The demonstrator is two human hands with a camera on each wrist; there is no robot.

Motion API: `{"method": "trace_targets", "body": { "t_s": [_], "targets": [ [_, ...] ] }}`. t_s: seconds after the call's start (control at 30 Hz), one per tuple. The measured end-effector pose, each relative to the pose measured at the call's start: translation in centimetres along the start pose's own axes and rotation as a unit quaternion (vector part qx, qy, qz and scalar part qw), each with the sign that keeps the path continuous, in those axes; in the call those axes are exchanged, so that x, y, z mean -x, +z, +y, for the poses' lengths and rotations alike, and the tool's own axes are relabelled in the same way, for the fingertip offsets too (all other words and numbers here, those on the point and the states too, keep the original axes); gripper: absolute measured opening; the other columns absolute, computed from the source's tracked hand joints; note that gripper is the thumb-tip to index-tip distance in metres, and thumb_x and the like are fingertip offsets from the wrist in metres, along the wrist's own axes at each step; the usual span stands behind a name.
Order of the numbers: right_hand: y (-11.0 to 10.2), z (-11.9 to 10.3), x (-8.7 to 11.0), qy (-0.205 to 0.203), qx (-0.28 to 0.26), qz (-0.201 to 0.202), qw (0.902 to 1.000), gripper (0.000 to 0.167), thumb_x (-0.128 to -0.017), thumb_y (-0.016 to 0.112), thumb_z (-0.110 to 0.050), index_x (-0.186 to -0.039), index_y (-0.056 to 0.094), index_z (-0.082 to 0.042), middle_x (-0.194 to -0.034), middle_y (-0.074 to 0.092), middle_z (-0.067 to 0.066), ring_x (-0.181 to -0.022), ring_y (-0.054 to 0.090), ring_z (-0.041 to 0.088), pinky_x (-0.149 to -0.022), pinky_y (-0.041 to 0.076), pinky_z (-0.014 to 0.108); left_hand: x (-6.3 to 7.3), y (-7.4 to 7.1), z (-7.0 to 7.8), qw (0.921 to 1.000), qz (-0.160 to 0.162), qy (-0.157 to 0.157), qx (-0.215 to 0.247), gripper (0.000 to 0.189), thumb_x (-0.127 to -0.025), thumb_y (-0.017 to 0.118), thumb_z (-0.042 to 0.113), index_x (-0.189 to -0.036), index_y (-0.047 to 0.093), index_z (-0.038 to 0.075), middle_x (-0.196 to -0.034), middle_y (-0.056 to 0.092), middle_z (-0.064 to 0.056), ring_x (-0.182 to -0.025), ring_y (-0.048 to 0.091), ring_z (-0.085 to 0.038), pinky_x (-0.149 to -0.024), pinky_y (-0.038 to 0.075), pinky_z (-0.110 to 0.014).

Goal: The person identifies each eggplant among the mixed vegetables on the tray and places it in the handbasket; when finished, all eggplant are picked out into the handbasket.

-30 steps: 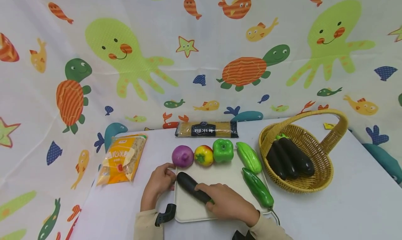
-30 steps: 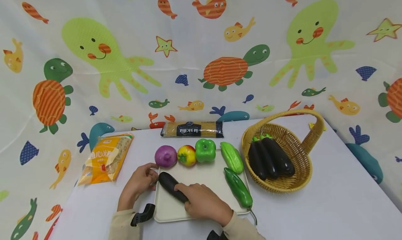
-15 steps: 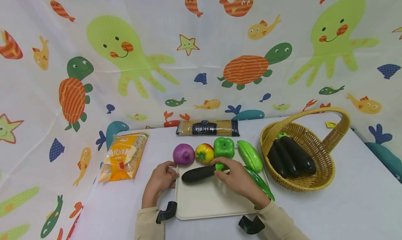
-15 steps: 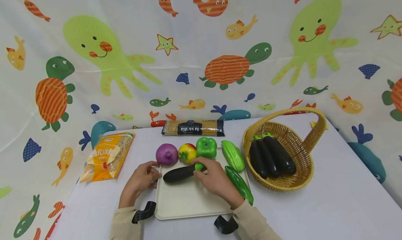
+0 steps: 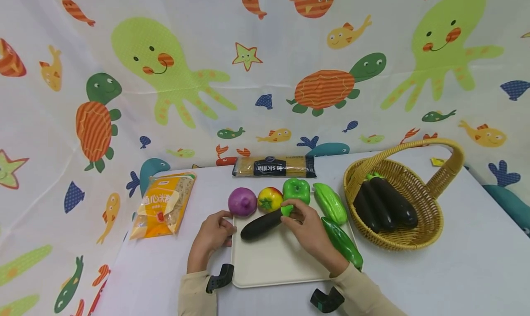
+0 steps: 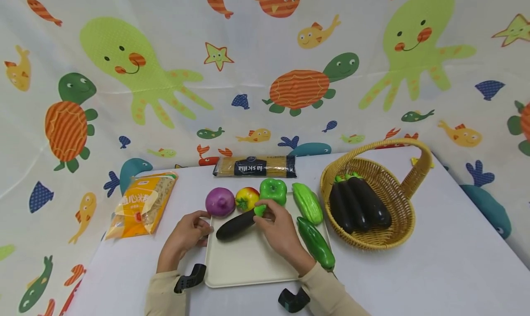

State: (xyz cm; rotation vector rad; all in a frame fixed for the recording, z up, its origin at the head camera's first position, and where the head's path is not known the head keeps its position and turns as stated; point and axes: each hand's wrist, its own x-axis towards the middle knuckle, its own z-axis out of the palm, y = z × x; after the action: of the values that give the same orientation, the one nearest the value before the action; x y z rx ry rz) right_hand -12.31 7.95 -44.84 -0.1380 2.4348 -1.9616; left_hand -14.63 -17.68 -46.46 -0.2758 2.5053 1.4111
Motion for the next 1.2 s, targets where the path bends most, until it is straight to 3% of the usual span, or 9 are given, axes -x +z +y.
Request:
{"method": "trace_targets", "body": {
  "t_s": [0.17, 0.33, 0.6, 0.87, 1.2],
  "targets": [
    [0.11, -0.12, 0.18, -0.006, -0.020, 0.002, 0.9998, 0.029, -0.094, 0.069, 0.000, -0.122, 0.065, -0.003, -0.123, 0.068, 0.015, -0.109, 0.067, 0.029, -0.094, 0.057, 0.042, -0.02, 0.04, 0.01, 1.0000, 0.000, -0.001, 0.002, 0.034, -0.090, 0.068, -0.005, -0.124, 0.062, -0.003, -0.088, 0.060, -0.010, -0.058, 0.059, -0.017, -0.054, 0.057, -0.031],
    [0.26, 0.05, 0.21, -0.003, -0.029, 0.009, 0.9995, 0.033, -0.095, 0.070, -0.004, -0.126, 0.060, -0.005, -0.116, 0.071, 0.017, -0.106, 0.069, 0.030, -0.090, 0.059, 0.040, 0.00, 0.10, 0.00, 1.0000, -0.001, -0.002, 0.007, 0.035, -0.090, 0.068, -0.005, -0.124, 0.062, -0.003, -0.087, 0.060, -0.010, -0.058, 0.058, -0.017, -0.054, 0.057, -0.030],
    [0.69, 0.04, 0.39, -0.022, -0.032, 0.023, 0.9990, 0.036, -0.093, 0.071, -0.002, -0.128, 0.062, -0.005, -0.117, 0.068, 0.013, -0.104, 0.069, 0.027, -0.086, 0.059, 0.030, 0.07, 0.14, 0.06, 1.0000, 0.000, -0.001, 0.009, 0.034, -0.090, 0.067, -0.006, -0.124, 0.062, -0.004, -0.087, 0.060, -0.010, -0.060, 0.058, -0.017, -0.054, 0.057, -0.030],
    [0.81, 0.20, 0.46, -0.041, -0.019, 0.015, 0.9988, 0.046, -0.095, 0.070, -0.001, -0.138, 0.058, -0.011, -0.118, 0.068, 0.019, -0.102, 0.071, 0.030, -0.080, 0.061, 0.031, 0.15, 0.04, 0.17, 1.0000, 0.001, -0.003, 0.001, 0.034, -0.090, 0.067, -0.005, -0.124, 0.062, -0.003, -0.087, 0.060, -0.010, -0.060, 0.058, -0.017, -0.055, 0.057, -0.030],
    [0.65, 0.08, 0.46, -0.044, 0.004, 0.010, 0.9990, 0.045, -0.095, 0.070, -0.002, -0.137, 0.061, -0.011, -0.113, 0.071, 0.016, -0.101, 0.072, 0.031, -0.080, 0.062, 0.033, 0.13, 0.03, 0.10, 1.0000, 0.001, -0.005, -0.004, 0.034, -0.091, 0.068, -0.004, -0.124, 0.062, -0.003, -0.086, 0.061, -0.009, -0.059, 0.059, -0.017, -0.055, 0.056, -0.030]
  ]
}}
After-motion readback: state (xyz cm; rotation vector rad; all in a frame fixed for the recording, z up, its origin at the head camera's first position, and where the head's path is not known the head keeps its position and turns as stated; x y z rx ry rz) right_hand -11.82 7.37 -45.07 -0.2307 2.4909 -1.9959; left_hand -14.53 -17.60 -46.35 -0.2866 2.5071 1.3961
